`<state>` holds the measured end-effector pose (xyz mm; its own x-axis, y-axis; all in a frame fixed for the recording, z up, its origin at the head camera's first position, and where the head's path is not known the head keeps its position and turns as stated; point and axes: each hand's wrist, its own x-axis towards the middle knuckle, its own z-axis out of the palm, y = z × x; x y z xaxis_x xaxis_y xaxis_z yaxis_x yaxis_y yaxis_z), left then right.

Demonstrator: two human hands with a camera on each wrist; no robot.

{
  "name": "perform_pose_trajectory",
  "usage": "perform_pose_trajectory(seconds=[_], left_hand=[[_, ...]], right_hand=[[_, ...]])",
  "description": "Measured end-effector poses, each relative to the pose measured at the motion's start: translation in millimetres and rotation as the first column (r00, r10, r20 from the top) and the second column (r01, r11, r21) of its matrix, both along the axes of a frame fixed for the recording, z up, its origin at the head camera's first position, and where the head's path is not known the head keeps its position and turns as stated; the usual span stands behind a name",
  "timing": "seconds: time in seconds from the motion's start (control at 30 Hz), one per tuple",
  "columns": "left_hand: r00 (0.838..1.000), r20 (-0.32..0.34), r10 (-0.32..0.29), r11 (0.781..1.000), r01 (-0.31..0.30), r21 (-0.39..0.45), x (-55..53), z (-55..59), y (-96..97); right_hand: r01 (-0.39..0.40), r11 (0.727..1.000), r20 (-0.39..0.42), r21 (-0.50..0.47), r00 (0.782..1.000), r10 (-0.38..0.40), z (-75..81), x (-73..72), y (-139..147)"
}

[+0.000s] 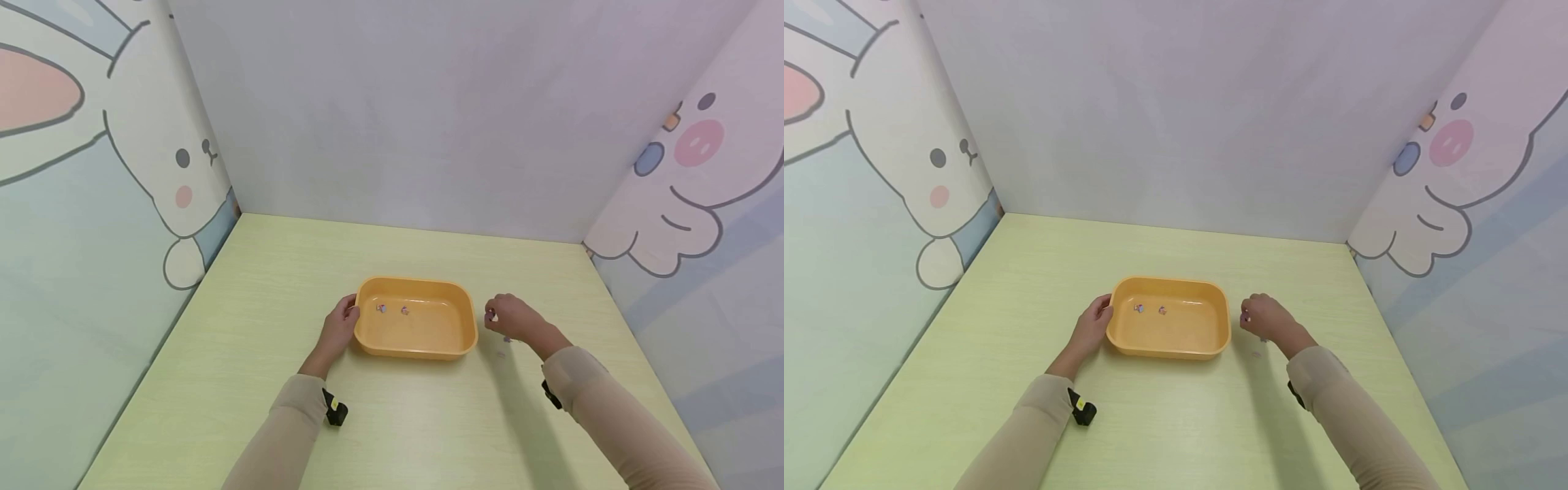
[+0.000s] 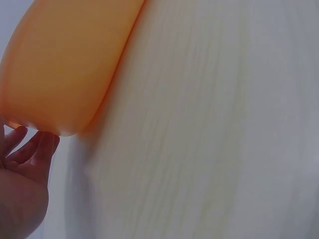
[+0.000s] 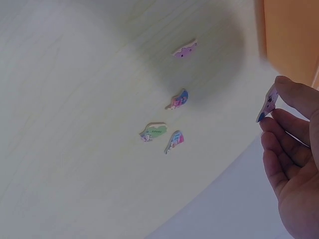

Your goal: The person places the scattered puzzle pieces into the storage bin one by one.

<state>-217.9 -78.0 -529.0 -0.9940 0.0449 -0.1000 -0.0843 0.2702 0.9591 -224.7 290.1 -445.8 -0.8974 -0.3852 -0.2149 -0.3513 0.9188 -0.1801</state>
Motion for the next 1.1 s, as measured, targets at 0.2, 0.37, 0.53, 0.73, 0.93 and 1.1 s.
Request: perform_pose_trajectory(seconds=[0.2,0.37,0.53,0.73,0.93,1.1], left_hand=[[1.0,-0.007,0.0,1.0,0.0,0.007,0.4,-1.9,0.3],[1.0,-0.01,0.009,1.0,-0.009,0.006,-0.1,-2.6,0.2],[1.0,-0.01,0.012,1.0,-0.012,0.002,-0.7,-2.4,0.6],[1.0,-0.01,0.008,1.0,-0.008,0.003,-1.4,-3.1,1.0],[1.0,-0.012,0.006,1.0,-0.006,0.0,-1.6,-4.3,1.4],[1.0,-0.006,0.007,1.0,-0.007,-0.005,-2.5,-4.6,0.6]], right_hand=[[-0.021,1.0,-0.04,0.007,0.999,0.021,4.9,-2.6,-4],[-0.042,0.999,-0.056,0.011,0.997,0.043,8.3,-4.8,-9],[-0.064,0.998,-0.058,0.014,0.996,0.064,12.1,-5.8,-14],[-0.073,0.997,-0.054,0.02,0.996,0.074,14.0,-7.6,-20],[-0.076,0.996,-0.056,0.045,0.995,0.078,15.3,-9.0,-20],[-0.079,0.996,-0.071,0.041,0.994,0.082,19.8,-10.8,-20]])
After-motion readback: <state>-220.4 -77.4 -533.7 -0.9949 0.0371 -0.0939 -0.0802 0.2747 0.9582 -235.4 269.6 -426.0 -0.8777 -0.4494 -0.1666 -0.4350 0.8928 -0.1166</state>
